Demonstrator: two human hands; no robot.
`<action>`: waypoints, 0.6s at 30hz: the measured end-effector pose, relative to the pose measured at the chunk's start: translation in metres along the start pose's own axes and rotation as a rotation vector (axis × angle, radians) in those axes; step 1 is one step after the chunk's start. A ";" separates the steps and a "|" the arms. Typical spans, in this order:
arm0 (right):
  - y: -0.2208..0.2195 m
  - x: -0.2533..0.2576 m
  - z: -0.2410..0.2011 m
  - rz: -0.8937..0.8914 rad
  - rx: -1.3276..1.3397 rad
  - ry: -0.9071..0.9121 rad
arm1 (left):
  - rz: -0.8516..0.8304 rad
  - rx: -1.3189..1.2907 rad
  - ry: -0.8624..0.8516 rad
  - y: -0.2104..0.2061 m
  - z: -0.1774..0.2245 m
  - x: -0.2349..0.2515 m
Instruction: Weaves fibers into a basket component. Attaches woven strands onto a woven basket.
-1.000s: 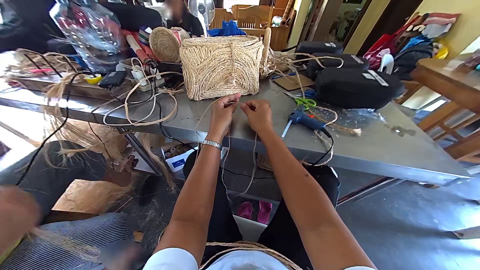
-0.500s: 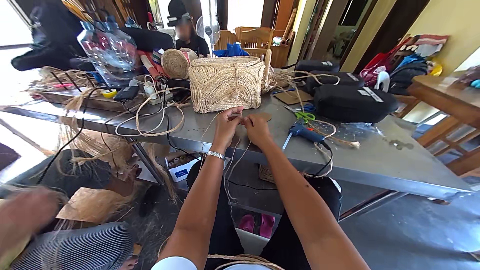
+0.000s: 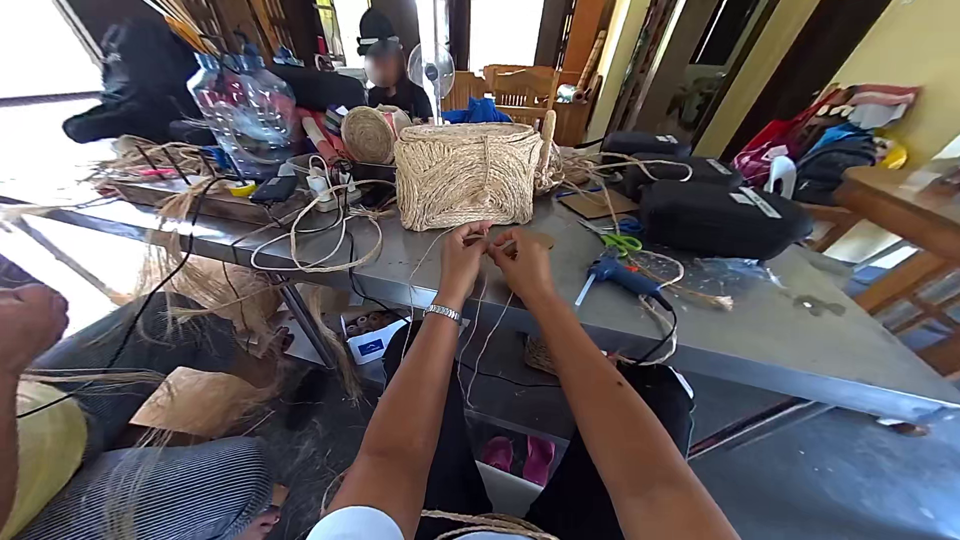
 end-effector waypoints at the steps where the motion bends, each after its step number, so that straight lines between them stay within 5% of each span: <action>1: 0.000 -0.001 -0.002 0.005 -0.015 0.029 | 0.000 0.004 0.002 0.000 0.000 0.000; 18: 0.004 -0.003 0.000 0.135 -0.106 -0.039 | -0.081 0.057 -0.034 -0.004 0.003 -0.001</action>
Point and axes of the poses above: each hand's wrist, its own x-axis towards the middle knuckle, its own y-axis out of the back of the hand, z = x × y, the point moved 5 cm from there along x, towards the middle knuckle, and after that the axes turned 13 degrees about -y, right-handed, at the moved point
